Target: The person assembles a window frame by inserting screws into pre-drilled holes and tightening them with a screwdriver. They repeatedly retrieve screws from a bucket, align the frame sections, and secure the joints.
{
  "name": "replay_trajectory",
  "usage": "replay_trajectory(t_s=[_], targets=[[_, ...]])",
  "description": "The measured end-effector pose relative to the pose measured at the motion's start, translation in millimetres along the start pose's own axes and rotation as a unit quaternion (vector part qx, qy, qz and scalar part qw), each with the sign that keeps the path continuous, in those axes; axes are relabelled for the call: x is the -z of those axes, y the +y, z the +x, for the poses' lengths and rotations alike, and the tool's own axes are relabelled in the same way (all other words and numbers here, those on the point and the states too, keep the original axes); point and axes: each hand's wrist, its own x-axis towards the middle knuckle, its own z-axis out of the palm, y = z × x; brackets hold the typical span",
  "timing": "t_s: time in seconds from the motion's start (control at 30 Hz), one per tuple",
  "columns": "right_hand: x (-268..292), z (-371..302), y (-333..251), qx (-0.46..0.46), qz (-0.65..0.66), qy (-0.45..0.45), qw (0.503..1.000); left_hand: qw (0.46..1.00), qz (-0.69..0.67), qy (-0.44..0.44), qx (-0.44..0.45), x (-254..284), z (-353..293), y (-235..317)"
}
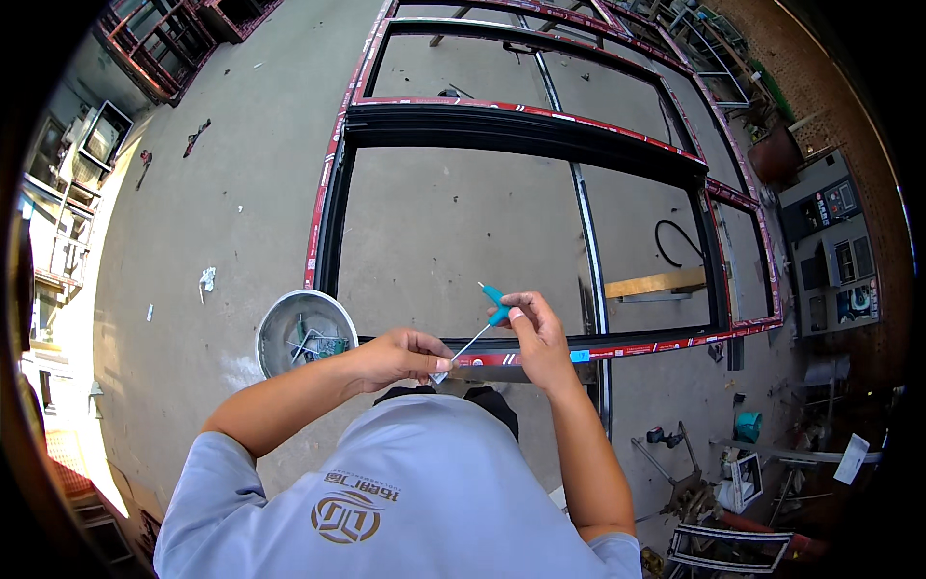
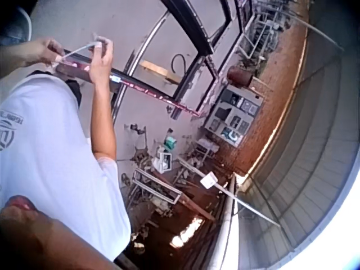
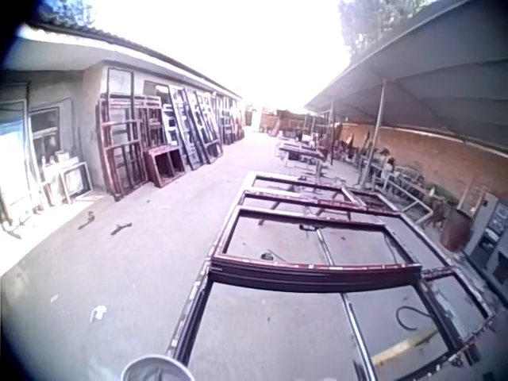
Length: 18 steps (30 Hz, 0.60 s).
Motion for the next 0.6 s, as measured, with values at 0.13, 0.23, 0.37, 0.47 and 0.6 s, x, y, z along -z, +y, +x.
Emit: replay_trajectory(t_s=[0.13,0.23,0.37,0.47,0.6], targets=[[-2.0,3.2,-6.4,0.006,0.017,0.007,1.0,1.0,-0.011,0.0,-0.006,1.3,1.0,1.1],[0.6,9.8,-2.2,0.037,-0.004,0.012,0.999,1.0,-0.012,-0.005,-0.007,3.6,-0.5,3.4],[15.5,22.3,10.6,0.111,-0.055,0.038,0.992,1.0,0.0,0.008,-0.009,1.9,1.5,2.9],[26.3,17.9,-5.4,-0.087,0.159,-0.036,0.983,0.998,0.049,0.024,-0.034,3.1,4.3,-1.1],[35.7,11.5,4.9,0.011,0.016,-0.043,0.999,0.995,0.085,0.029,-0.047,4.4,9.4,-10.6]])
